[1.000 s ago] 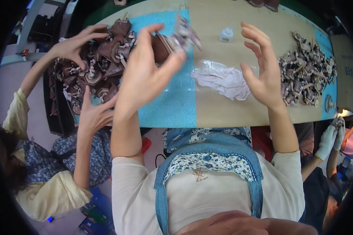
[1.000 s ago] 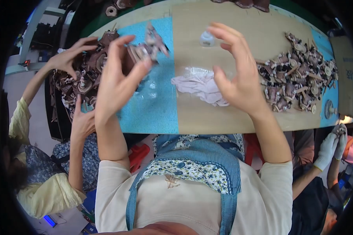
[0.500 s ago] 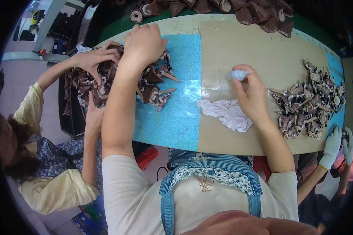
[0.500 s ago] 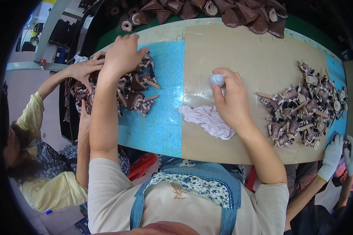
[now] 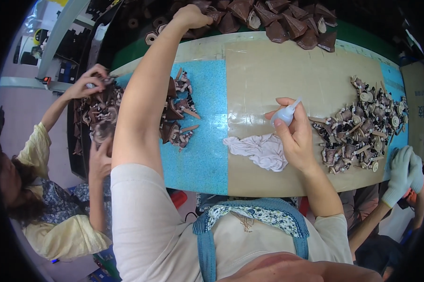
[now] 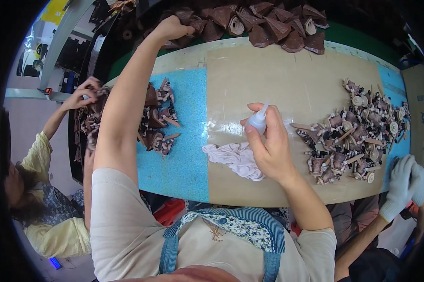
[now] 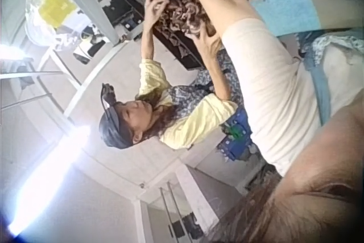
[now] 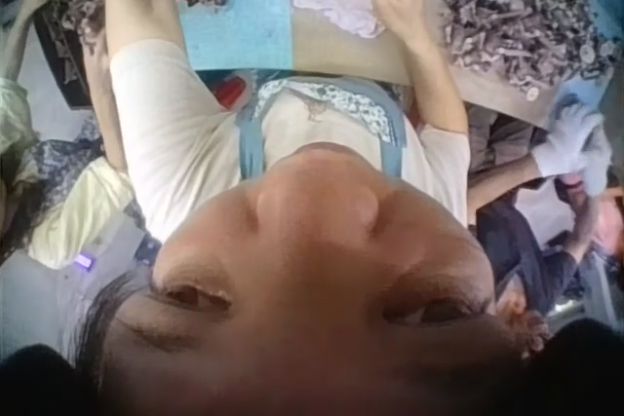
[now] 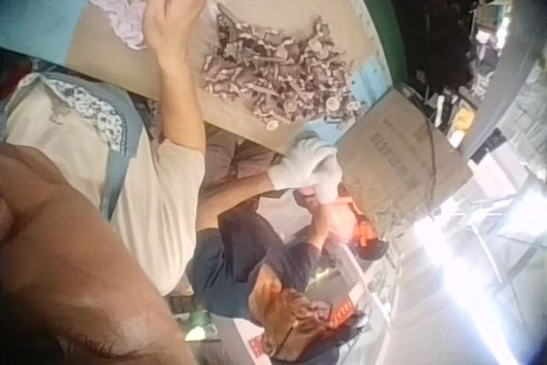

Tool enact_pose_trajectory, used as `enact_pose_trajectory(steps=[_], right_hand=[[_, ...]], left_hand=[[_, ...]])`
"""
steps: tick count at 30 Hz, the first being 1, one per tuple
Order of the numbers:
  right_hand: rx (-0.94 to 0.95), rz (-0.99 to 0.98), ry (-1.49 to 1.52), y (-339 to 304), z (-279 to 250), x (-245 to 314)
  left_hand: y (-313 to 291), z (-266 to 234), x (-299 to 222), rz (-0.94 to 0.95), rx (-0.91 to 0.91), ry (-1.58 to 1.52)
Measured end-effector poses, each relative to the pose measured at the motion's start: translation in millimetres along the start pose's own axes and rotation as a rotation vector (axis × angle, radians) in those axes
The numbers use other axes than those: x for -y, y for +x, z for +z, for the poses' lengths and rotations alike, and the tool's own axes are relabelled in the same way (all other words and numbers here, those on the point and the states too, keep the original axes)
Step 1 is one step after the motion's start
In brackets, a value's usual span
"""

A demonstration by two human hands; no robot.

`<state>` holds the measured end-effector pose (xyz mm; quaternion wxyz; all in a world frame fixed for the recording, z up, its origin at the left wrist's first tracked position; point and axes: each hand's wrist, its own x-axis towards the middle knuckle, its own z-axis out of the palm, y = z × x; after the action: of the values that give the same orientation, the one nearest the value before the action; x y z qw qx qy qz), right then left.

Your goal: The person assembles figurines by applying glue from a squeeze bottle into the cavity of figurine bases and inserting figurine components into each base by hand.

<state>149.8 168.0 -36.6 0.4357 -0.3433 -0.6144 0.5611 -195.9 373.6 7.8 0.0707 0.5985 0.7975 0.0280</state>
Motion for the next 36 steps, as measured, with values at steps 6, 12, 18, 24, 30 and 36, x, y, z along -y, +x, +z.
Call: enact_pose_trajectory(steps=[6, 12, 18, 24, 30, 36], right_hand=[[0.059, -0.119, -0.101, -4.2, -14.2, 14.4], [0.021, -0.042, -0.033, -23.3, -33.8, 46.8], [0.144, -0.215, -0.394, -40.6, -46.2, 78.2], [0.229, -0.258, -0.507, -59.3, -31.2, 102.2], [0.265, -0.360, -0.619, -65.9, -15.6, 115.8], [0.260, -0.465, -0.657, -59.2, -6.6, 122.1]], left_hand=[[-114.5, -3.8, -37.9, 0.270, -0.123, -0.051], [-267.6, 8.0, -77.5, 0.375, 0.073, -0.850], [-347.6, 52.5, -88.2, 0.332, 0.227, -1.503], [-376.0, 58.3, -88.3, 0.209, 0.247, -1.704], [-381.6, 56.9, -84.9, 0.301, 0.269, -1.694], [-382.4, 55.0, -81.7, 0.281, 0.276, -1.742]])
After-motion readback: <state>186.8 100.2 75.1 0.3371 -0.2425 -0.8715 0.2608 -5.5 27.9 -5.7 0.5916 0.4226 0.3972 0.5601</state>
